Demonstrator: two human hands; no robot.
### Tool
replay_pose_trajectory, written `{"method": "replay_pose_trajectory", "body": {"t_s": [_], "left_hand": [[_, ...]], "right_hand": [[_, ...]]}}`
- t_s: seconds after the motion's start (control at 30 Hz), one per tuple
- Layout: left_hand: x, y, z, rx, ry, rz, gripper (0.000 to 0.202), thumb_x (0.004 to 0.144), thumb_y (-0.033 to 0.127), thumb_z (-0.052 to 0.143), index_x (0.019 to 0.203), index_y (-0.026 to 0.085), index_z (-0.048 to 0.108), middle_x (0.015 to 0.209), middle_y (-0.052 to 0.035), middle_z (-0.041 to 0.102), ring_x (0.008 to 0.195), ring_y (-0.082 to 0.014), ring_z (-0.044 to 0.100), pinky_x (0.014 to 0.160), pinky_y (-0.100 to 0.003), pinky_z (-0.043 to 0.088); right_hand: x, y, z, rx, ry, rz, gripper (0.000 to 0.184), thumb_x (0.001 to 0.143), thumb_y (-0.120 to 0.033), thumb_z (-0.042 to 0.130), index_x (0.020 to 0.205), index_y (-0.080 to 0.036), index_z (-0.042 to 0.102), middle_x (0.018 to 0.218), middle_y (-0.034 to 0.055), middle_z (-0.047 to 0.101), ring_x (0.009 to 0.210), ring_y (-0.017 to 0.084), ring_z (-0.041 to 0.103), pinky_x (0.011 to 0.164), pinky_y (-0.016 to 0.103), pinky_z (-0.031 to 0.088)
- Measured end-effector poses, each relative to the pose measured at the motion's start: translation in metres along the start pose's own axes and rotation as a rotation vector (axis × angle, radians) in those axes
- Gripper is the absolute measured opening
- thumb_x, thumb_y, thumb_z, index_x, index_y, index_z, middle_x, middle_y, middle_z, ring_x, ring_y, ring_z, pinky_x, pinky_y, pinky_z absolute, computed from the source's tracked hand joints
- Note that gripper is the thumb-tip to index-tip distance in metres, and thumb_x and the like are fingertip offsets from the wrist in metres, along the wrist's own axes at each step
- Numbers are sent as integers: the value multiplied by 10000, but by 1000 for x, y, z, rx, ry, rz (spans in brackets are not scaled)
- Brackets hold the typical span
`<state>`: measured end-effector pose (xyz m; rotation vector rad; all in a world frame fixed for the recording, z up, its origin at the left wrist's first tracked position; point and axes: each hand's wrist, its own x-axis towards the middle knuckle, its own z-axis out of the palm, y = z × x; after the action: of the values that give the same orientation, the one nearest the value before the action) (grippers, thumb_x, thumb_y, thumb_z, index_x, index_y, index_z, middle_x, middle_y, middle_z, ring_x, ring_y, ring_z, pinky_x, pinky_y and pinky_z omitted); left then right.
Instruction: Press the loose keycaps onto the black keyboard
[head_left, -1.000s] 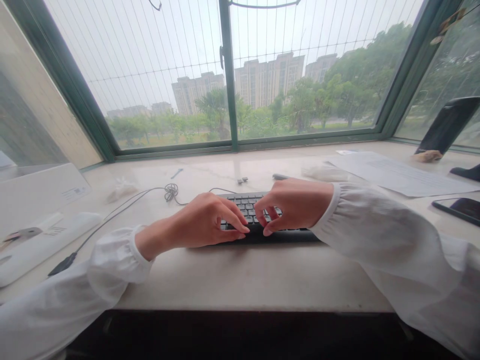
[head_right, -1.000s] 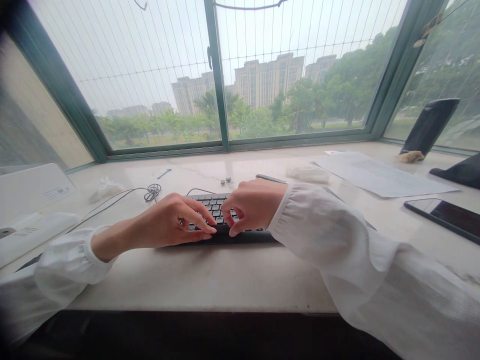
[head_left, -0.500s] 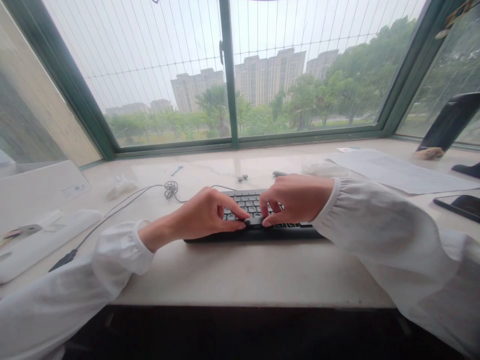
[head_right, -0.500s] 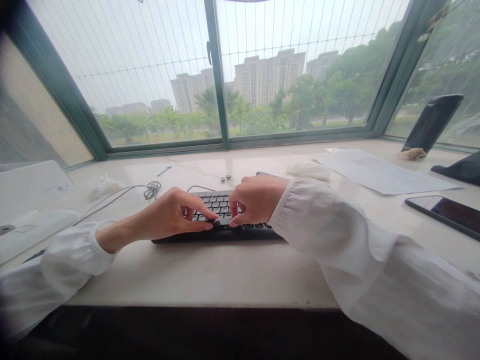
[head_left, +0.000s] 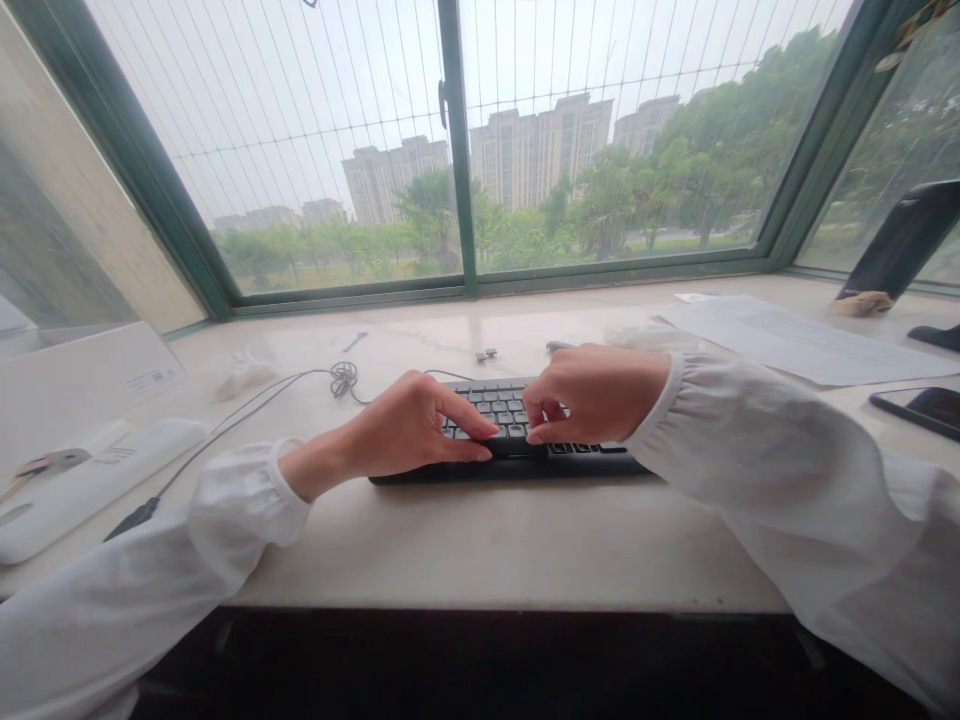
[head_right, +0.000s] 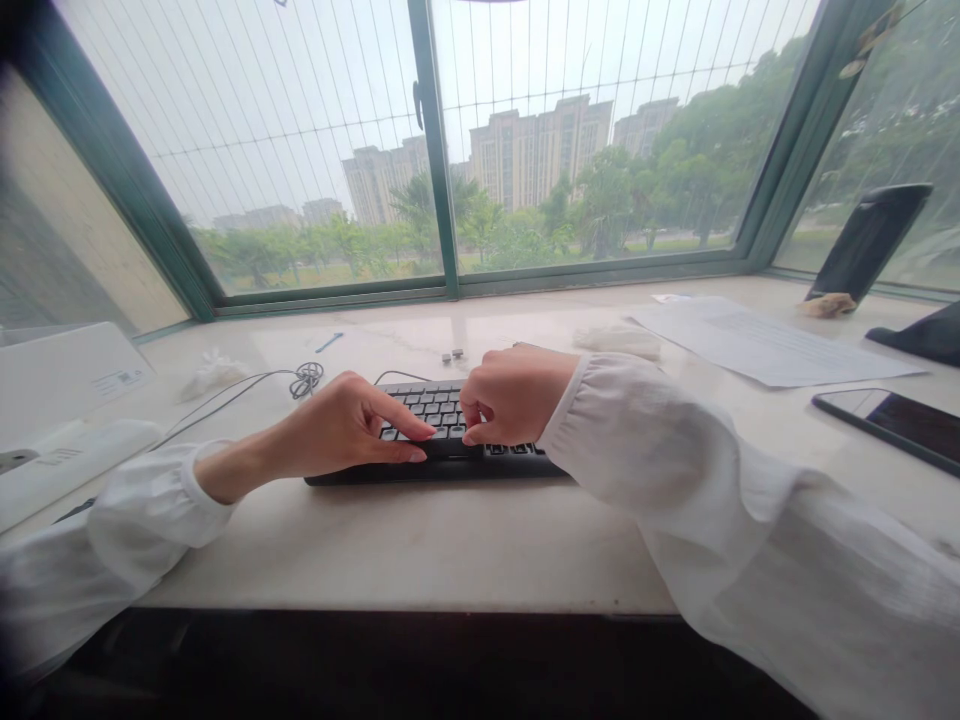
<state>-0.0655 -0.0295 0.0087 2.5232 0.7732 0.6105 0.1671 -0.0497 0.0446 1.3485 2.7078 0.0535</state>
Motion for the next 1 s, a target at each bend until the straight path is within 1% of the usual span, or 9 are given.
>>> {"method": "replay_pose_trajectory", "body": {"t_s": [0.13,0.27,0.33,0.43,0.57,0.63,0.77,0.9,1.0], "left_hand": [[0,2,1,0,7,-23,224,751,322,778,941,208,808,618,4,714,517,-95,583,485,-175,435],[1,3,1,22,0,-15,213,759,328,775,934,211,809,636,2,727,519,-93,587,493,-172,440],[2,3,0,63,-13,32,199,781,328,761,943,224,809,653,0,738,515,-90,589,499,-171,440],[1,1,-3,197,-37,143,174,838,329,711,979,283,801,705,-4,760,521,-85,608,520,-171,445],[0,-1,-5,332,-66,236,191,888,304,649,1016,343,785,839,5,781,659,-114,704,584,-181,473],[-1,-2,-5,357,-69,258,202,895,299,638,1030,346,781,885,20,781,725,-125,727,603,-180,477],[-2,-2,-5,416,-74,304,221,920,300,603,1054,346,772,933,41,777,754,-118,735,594,-178,463],[-6,-1,-6,463,-84,375,252,926,269,582,1095,339,756,1007,36,767,783,-118,735,576,-191,447],[-8,-1,-7,487,-95,396,297,905,236,594,1144,340,736,1049,30,758,776,-125,734,547,-204,435]], "right_hand": [[0,1,-1,25,-11,-27,243,809,-477,676,910,-274,764,799,4,741,703,165,621,589,275,326],[0,1,-1,23,-19,-38,267,780,-484,708,936,-272,757,808,2,742,708,165,624,585,269,310],[1,2,-1,26,-19,-42,262,782,-475,711,931,-266,759,811,5,743,700,158,621,590,266,311],[1,1,-2,45,-20,-46,222,787,-448,716,889,-257,764,786,0,740,673,143,610,598,263,325],[2,2,-2,83,-20,-42,192,792,-410,720,853,-235,770,746,-3,734,655,130,602,618,255,358],[3,5,-2,118,-27,-51,185,800,-391,716,858,-225,772,732,-4,733,653,124,605,635,249,378],[4,12,0,184,-58,-86,170,815,-353,697,893,-226,778,720,-13,733,656,115,616,654,234,398],[3,16,0,177,-51,-99,179,805,-354,705,910,-232,784,746,-10,736,659,115,618,650,230,394],[2,14,-1,171,-60,-90,170,805,-339,706,907,-228,784,747,-10,735,657,113,617,649,228,392]]}}
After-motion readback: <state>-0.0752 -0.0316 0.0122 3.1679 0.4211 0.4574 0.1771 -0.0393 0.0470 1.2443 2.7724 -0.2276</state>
